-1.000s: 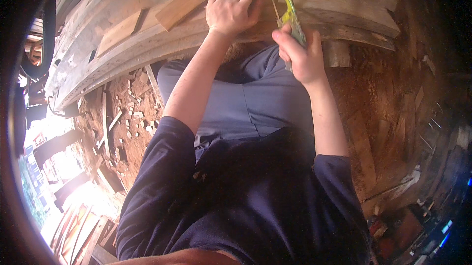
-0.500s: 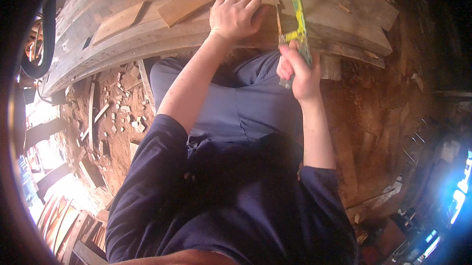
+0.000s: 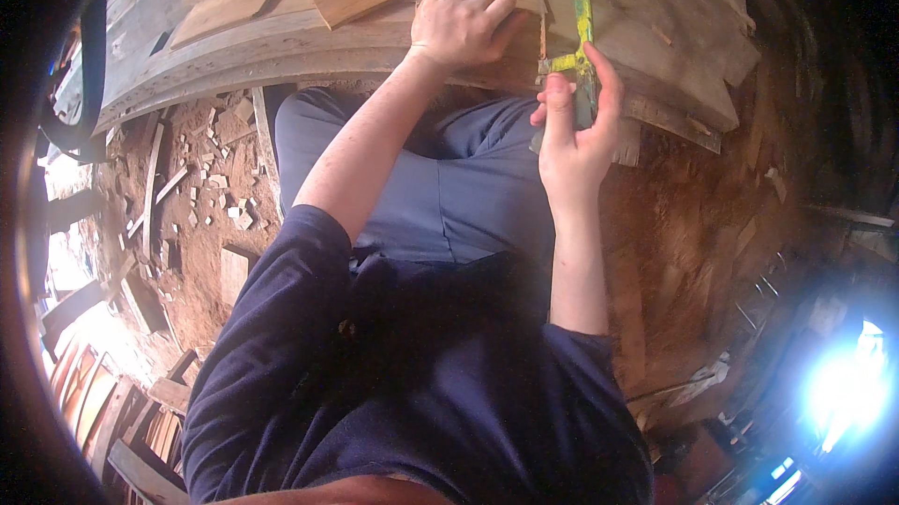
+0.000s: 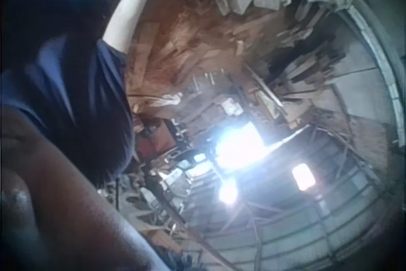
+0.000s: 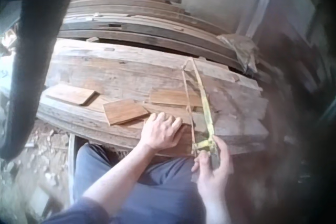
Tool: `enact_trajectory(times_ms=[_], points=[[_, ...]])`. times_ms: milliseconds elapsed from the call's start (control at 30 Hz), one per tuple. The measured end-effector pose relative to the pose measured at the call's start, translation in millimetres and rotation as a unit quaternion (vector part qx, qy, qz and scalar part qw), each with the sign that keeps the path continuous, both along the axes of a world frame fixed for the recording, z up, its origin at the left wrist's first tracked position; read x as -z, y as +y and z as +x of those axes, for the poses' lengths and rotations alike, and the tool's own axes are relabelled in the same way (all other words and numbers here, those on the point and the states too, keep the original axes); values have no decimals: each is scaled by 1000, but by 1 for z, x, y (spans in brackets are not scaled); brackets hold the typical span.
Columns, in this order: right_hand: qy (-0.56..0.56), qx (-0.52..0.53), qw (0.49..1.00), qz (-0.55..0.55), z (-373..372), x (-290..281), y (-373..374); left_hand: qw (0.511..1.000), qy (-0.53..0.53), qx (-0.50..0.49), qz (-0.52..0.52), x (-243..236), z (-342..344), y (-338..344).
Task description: The person sits on the floor and uses a hand saw to cut small wooden planks on a workbench. They repeatedly position the planks and saw them into smaller pieces.
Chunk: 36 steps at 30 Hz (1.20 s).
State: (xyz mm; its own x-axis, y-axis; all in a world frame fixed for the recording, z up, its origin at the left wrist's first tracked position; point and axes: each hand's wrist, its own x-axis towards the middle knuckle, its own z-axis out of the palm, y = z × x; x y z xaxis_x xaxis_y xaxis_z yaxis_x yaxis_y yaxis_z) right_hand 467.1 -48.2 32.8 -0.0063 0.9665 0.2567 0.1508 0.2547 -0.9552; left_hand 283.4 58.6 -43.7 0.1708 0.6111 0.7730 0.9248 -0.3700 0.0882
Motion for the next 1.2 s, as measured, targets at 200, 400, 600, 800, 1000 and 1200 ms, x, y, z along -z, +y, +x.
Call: enact_trajectory(times_ms=[200, 400, 600, 800, 1000, 1200], points=[[0, 60, 998, -18, -7, 4, -12, 1000, -5, 7, -4, 1, -1, 0], [-1, 70, 997, 40, -10, -5, 12, 1000, 11, 9, -9, 1, -2, -1], [12, 62, 998, 23, -20, 13, 1, 999, 20, 4, -33, -3, -3, -1], [46, 48, 998, -16, -16, 8, 8, 997, -27, 33, -63, -6, -2, -5], [-2, 106, 994, -39, -22, 4, 0, 999, -18, 28, -18, -8, -4, -5], [83, 50, 995, -19, -18, 11, 5, 996, -25, 35, -81, -7, -2, -6]])
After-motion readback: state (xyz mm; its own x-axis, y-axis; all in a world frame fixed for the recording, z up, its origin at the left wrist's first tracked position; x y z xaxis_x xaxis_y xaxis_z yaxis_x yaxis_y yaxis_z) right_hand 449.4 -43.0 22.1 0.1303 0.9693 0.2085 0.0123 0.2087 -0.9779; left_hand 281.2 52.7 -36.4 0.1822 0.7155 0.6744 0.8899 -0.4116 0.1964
